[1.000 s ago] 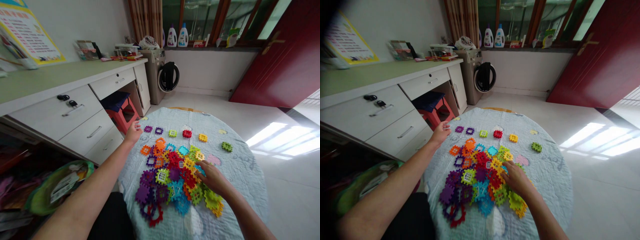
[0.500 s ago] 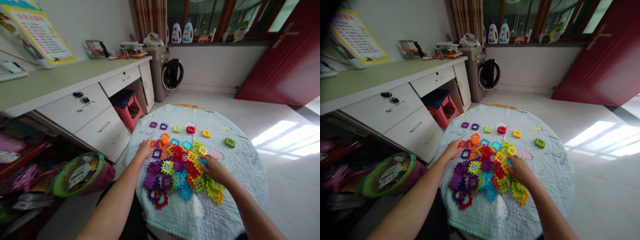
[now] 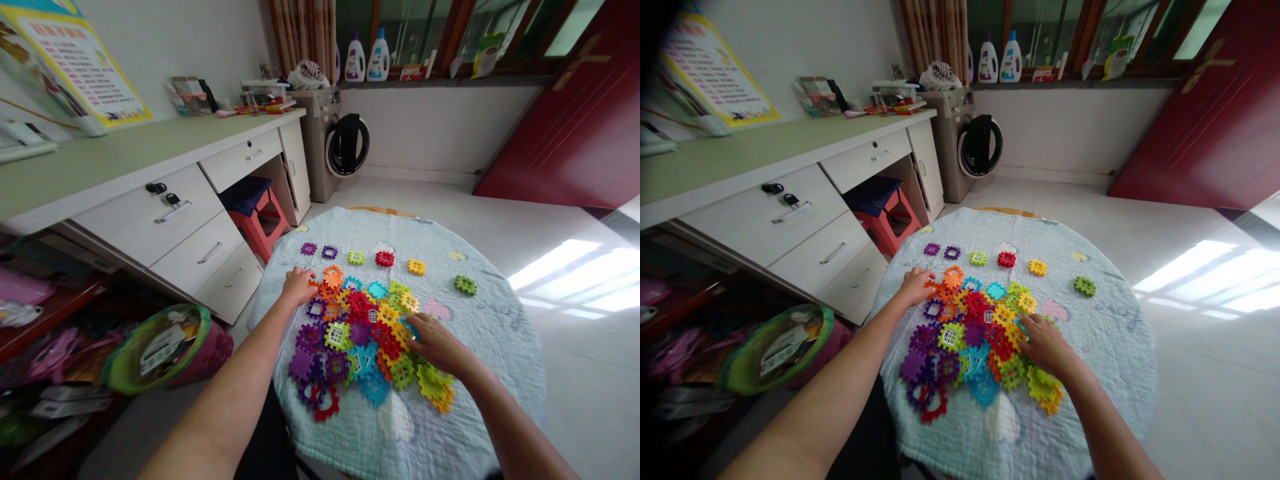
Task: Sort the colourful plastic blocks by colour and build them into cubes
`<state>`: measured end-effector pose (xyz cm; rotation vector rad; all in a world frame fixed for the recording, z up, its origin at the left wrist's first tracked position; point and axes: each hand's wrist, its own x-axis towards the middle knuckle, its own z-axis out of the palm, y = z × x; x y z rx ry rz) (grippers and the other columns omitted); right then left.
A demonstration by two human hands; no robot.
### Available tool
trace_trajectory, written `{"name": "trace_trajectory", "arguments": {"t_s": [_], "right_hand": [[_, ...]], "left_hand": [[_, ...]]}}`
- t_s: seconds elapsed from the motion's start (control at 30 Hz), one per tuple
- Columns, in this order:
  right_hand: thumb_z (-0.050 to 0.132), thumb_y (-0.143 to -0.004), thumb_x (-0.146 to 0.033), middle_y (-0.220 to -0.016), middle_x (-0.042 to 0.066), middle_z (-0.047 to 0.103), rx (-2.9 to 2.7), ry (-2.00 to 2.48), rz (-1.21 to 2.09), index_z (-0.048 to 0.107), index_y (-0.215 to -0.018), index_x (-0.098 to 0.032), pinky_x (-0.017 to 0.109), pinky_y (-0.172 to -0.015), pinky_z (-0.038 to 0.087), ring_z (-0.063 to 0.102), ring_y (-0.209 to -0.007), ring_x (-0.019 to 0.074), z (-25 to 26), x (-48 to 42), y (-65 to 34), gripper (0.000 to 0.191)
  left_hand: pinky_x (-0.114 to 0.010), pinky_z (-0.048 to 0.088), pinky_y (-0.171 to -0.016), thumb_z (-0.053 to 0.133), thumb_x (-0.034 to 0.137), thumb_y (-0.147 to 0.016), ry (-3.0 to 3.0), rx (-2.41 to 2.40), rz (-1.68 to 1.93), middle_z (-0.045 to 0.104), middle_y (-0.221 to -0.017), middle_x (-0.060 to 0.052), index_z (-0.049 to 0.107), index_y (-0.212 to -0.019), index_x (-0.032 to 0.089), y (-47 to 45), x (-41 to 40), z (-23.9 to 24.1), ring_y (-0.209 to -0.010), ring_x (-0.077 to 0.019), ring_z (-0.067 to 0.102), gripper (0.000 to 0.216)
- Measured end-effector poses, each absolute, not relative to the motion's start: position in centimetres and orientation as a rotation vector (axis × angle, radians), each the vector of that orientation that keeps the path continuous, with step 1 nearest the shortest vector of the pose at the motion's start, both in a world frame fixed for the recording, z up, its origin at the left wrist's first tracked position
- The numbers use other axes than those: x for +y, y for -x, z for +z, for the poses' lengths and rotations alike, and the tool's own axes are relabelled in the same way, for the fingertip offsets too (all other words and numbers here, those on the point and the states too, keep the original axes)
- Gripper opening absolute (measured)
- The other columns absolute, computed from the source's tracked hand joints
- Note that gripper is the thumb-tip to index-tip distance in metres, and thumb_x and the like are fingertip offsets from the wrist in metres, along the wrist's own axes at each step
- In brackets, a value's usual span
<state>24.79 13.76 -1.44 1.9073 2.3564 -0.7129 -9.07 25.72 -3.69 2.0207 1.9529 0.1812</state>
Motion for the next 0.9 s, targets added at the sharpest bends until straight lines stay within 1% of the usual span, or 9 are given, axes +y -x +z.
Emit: {"name": "trace_trajectory", "arguments": {"t_s": [0.13, 0.23, 0.37, 0.5, 0.6, 0.67, 0.73, 0.8, 0.9], "right_hand": [[0.053, -0.078, -0.024, -0.125, 0.016, 0.055, 2.37, -1.916, -0.705, 0.056, -0.123, -0.017, 0.04, -0.098, 0.038, 0.052, -0.117, 0.0278, -1.9, 13.8, -24.9, 0.046], [0.053, -0.078, -0.024, -0.125, 0.014, 0.056, 2.386, -1.906, -0.705, 0.056, -0.122, -0.018, 0.038, -0.098, 0.037, 0.051, -0.118, 0.0263, -1.9, 13.7, -25.0, 0.045], [0.053, -0.078, -0.023, -0.124, 0.015, 0.056, 2.364, -1.911, -0.709, 0.057, -0.121, -0.017, 0.038, -0.098, 0.038, 0.051, -0.116, 0.0268, -1.6, 13.7, -24.8, 0.044], [0.053, -0.078, -0.024, -0.123, 0.015, 0.056, 2.337, -1.912, -0.709, 0.056, -0.123, -0.015, 0.038, -0.099, 0.037, 0.05, -0.118, 0.0275, -1.3, 13.7, -24.6, 0.046], [0.052, -0.079, -0.025, -0.123, 0.014, 0.056, 2.338, -1.896, -0.712, 0.055, -0.124, -0.017, 0.037, -0.099, 0.037, 0.051, -0.117, 0.026, -1.3, 13.7, -24.7, 0.045], [0.051, -0.079, -0.025, -0.123, 0.014, 0.055, 2.35, -1.892, -0.72, 0.054, -0.124, -0.016, 0.036, -0.099, 0.037, 0.052, -0.116, 0.0252, -1.4, 13.7, -24.9, 0.046], [0.052, -0.079, -0.024, -0.123, 0.014, 0.055, 2.363, -1.896, -0.73, 0.055, -0.123, -0.016, 0.036, -0.099, 0.037, 0.052, -0.115, 0.0248, -1.6, 13.7, -25.1, 0.046], [0.052, -0.078, -0.023, -0.123, 0.014, 0.055, 2.369, -1.909, -0.738, 0.055, -0.123, -0.017, 0.036, -0.099, 0.038, 0.052, -0.115, 0.0247, -1.8, 13.7, -25.2, 0.045], [0.051, -0.078, -0.023, -0.123, 0.014, 0.055, 2.354, -1.915, -0.728, 0.055, -0.123, -0.017, 0.036, -0.099, 0.037, 0.051, -0.116, 0.0251, -1.9, 13.8, -25.1, 0.046]], "left_hand": [[-0.037, 0.041, -0.092, 0.068, 0.04, -0.066, -2.127, 1.866, 0.091, 0.053, -0.123, -0.006, 0.062, -0.112, 0.028, 7.7, 25.3, -3.2, -0.113, -0.0296, 0.047, 0.048], [-0.039, 0.041, -0.092, 0.069, 0.037, -0.065, -2.196, 1.806, 0.032, 0.053, -0.123, -0.007, 0.058, -0.12, 0.029, 6.6, 25.1, -3.4, -0.112, -0.0311, 0.047, 0.057], [-0.04, 0.041, -0.091, 0.063, 0.03, -0.069, -2.281, 1.724, 0.062, 0.055, -0.122, -0.009, 0.057, -0.12, 0.026, 5.5, 24.8, -4.1, -0.11, -0.0305, 0.049, 0.052], [-0.04, 0.041, -0.094, 0.062, 0.033, -0.07, -2.297, 1.594, 0.106, 0.058, -0.122, -0.008, 0.059, -0.117, 0.023, 5.0, 25.0, -4.7, -0.108, -0.03, 0.051, 0.048], [-0.033, 0.043, -0.094, 0.063, 0.024, -0.068, -2.304, 1.52, 0.148, 0.061, -0.117, -0.004, 0.059, -0.116, 0.023, 5.6, 26.3, -4.7, -0.106, -0.0236, 0.055, 0.048], [-0.027, 0.043, -0.094, 0.058, 0.016, -0.07, -2.312, 1.596, 0.204, 0.063, -0.114, -0.002, 0.06, -0.111, 0.022, 6.6, 27.9, -4.5, -0.104, -0.0181, 0.057, 0.042], [-0.028, 0.04, -0.098, 0.05, 0.008, -0.072, -2.314, 1.733, 0.241, 0.061, -0.118, -0.007, 0.06, -0.111, 0.016, 7.9, 29.9, -4.3, -0.11, -0.0187, 0.055, 0.041], [-0.033, 0.037, -0.103, 0.044, 0.0, -0.071, -2.317, 1.843, 0.25, 0.054, -0.129, -0.013, 0.053, -0.122, 0.012, 9.3, 32.0, -4.2, -0.119, -0.0223, 0.049, 0.053], [-0.038, 0.033, -0.106, 0.044, -0.002, -0.071, -2.353, 1.891, 0.197, 0.038, -0.147, -0.01, 0.041, -0.137, 0.016, 11.0, 34.9, -4.3, -0.129, -0.0262, 0.039, 0.068]]}}
